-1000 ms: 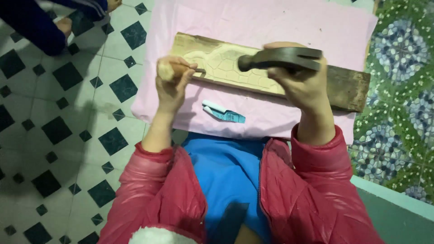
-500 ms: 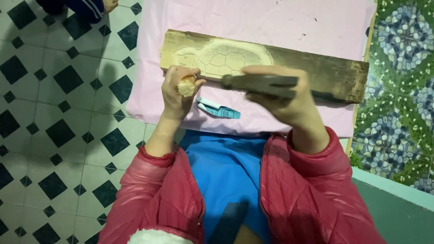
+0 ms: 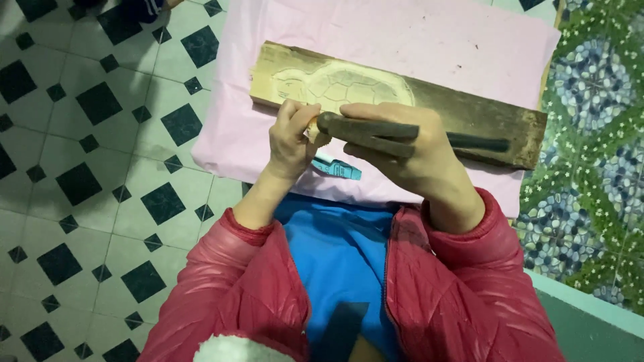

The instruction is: The person carves a turtle design into a wooden block using a hammer and a small chisel.

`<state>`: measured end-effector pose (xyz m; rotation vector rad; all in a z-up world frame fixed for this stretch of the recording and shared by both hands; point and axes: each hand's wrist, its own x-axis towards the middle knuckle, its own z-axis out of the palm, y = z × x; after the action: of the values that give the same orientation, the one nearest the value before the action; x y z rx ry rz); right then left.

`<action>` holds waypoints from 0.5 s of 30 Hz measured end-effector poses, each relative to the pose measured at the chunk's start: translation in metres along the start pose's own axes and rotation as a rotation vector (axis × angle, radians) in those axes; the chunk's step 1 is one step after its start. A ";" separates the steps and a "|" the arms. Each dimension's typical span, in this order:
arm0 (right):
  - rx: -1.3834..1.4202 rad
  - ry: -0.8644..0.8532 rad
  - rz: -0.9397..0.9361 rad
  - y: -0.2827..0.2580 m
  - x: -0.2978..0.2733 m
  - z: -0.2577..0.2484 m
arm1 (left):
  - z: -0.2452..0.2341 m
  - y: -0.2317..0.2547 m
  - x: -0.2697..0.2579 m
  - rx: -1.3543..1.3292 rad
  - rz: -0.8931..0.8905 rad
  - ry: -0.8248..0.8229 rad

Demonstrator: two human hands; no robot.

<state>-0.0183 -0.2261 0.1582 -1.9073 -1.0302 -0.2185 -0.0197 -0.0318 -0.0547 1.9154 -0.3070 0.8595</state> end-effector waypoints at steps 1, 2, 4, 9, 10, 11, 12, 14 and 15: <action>-0.044 -0.007 0.009 -0.003 0.000 -0.001 | 0.002 -0.002 -0.002 0.011 -0.015 0.005; -0.046 -0.007 0.011 -0.003 0.000 -0.001 | 0.003 -0.002 0.001 0.009 -0.016 0.003; 0.029 0.018 0.033 -0.003 -0.001 0.000 | 0.002 -0.004 0.006 0.009 0.010 -0.014; -0.202 -0.067 -0.157 -0.005 0.010 0.007 | -0.008 0.010 0.026 -0.015 0.002 -0.060; -0.220 -0.018 -0.161 0.001 0.005 0.010 | -0.008 0.011 0.031 -0.083 0.014 -0.052; -0.227 -0.008 -0.150 -0.003 0.008 0.006 | -0.008 0.008 0.032 -0.093 0.018 -0.065; -0.077 -0.041 -0.117 -0.008 0.011 0.001 | -0.008 0.006 0.033 -0.087 0.001 -0.061; 0.086 -0.058 -0.085 -0.001 0.012 0.006 | -0.015 0.015 0.039 -0.070 -0.013 -0.070; -0.103 -0.075 -0.098 0.010 0.009 0.014 | -0.018 0.028 0.044 -0.035 -0.001 -0.089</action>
<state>-0.0084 -0.2121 0.1486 -1.9724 -1.1840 -0.2621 -0.0110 -0.0242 -0.0007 1.9241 -0.3716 0.7649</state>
